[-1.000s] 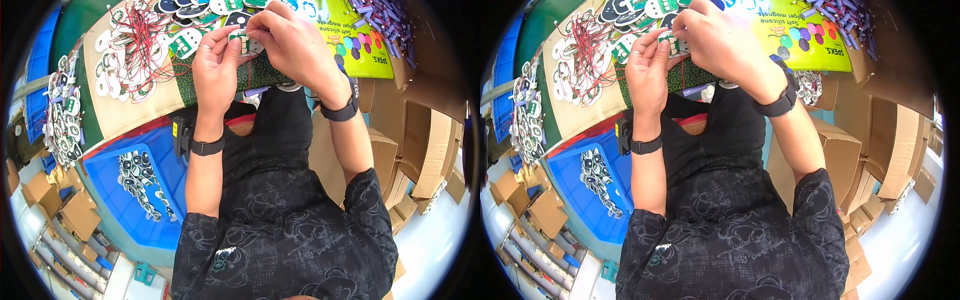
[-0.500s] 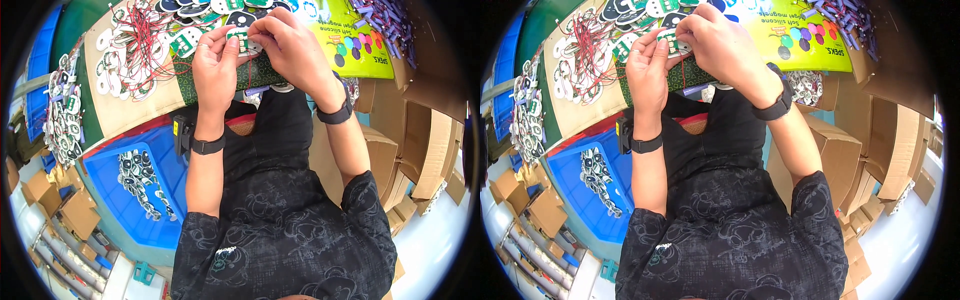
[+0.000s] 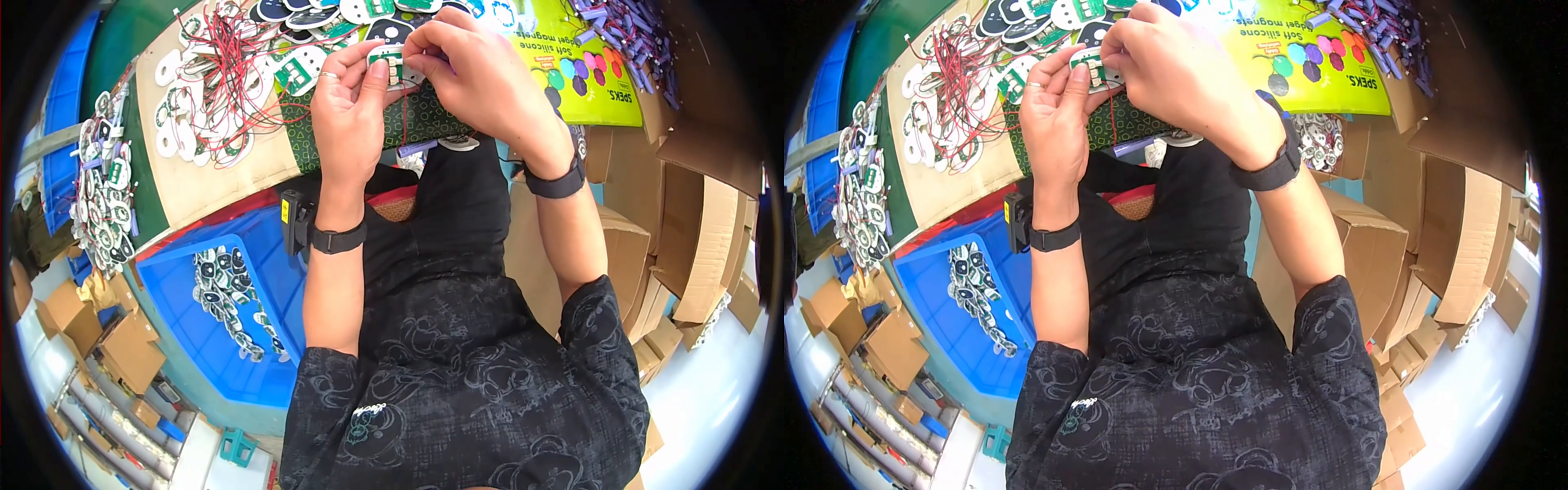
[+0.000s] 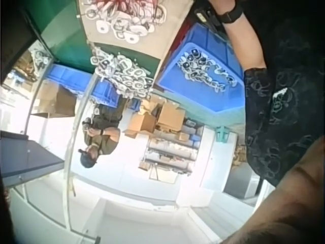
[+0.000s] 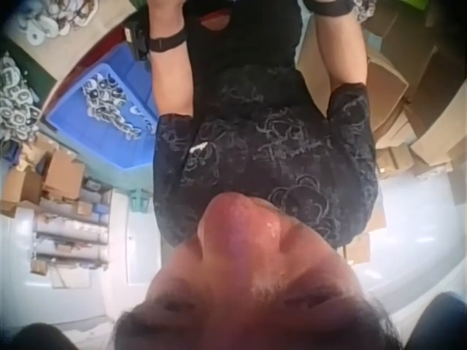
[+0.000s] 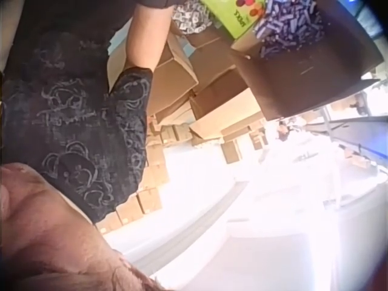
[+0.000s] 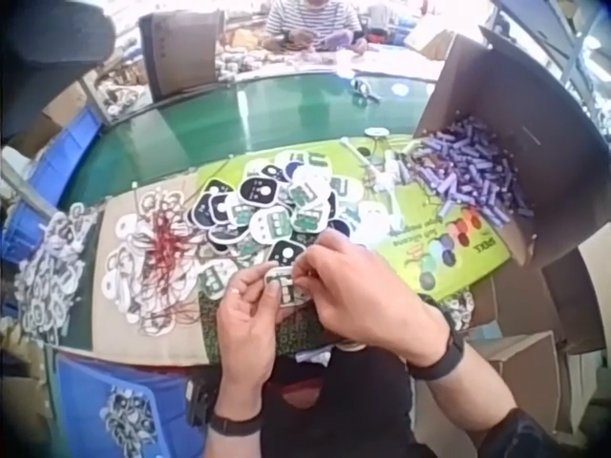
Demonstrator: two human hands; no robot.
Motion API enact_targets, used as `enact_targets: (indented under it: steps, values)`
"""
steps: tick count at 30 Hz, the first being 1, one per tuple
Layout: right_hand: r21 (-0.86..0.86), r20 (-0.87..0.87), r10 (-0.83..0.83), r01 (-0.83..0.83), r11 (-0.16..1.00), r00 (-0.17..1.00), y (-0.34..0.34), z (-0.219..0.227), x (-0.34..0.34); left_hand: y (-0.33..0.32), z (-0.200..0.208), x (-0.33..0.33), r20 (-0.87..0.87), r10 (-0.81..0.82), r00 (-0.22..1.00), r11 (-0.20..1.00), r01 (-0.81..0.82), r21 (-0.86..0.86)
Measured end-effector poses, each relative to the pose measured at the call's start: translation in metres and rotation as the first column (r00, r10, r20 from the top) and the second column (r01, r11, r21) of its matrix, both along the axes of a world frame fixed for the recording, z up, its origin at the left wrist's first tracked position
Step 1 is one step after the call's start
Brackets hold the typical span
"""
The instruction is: The person picks up a battery and a white plastic piece, connects the wires, and presses the battery into the casing. They then pick up a green circuit board, press it into the plastic piece over the battery, and set the completed unit aside.
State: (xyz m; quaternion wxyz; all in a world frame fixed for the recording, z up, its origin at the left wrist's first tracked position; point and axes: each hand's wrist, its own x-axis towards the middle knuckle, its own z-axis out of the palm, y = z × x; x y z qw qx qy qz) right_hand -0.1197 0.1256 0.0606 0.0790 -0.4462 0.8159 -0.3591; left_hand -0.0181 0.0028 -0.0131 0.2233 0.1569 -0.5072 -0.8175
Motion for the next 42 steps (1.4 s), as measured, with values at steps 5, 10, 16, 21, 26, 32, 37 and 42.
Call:
enact_targets:
  steps: [5, 10, 16, 21, 26, 32, 37, 42]
  values:
    - [0.019, 0.002, -0.051, 0.051, 0.999, 0.999, -0.007, 0.005, 0.000, 0.000, 0.002, 0.000, -0.006, 0.010, 1.000, 0.999, -0.010, -0.049]
    - [-0.011, -0.046, -0.051, 0.050, 0.999, 0.998, -0.009, -0.001, 0.000, -0.001, 0.000, 0.001, 0.008, 0.012, 1.000, 0.998, -0.011, -0.054]
    - [-0.068, -0.025, -0.102, 0.100, 0.993, 0.994, -0.011, -0.017, 0.010, -0.001, 0.001, 0.002, 0.021, 0.030, 0.999, 1.000, -0.030, 0.006]
    - [-0.208, 0.003, -0.071, 0.070, 0.976, 0.997, 0.001, -0.033, 0.000, 0.001, 0.003, 0.000, 0.038, 0.000, 0.999, 1.000, 0.000, 0.008]
    - [-0.159, 0.024, -0.064, 0.067, 0.985, 0.998, 0.026, -0.018, 0.002, 0.011, 0.023, 0.005, 0.140, 0.064, 0.988, 0.973, -0.030, -0.227]
    - [-0.354, 0.344, 0.030, 0.100, 0.930, 0.939, 0.055, -0.003, 0.012, 0.016, 0.094, 0.041, 0.218, 0.141, 0.966, 0.768, 0.032, -0.640]
    - [-0.341, 0.293, -0.174, 0.273, 0.900, 0.940, 0.092, -0.026, -0.020, 0.027, 0.170, 0.040, 0.183, 0.090, 0.979, 0.631, 0.087, -0.771]
    - [-0.279, 0.180, -0.328, 0.368, 0.887, 0.927, 0.086, -0.051, -0.037, 0.007, 0.234, 0.004, 0.100, 0.184, 0.978, 0.469, 0.002, -0.883]
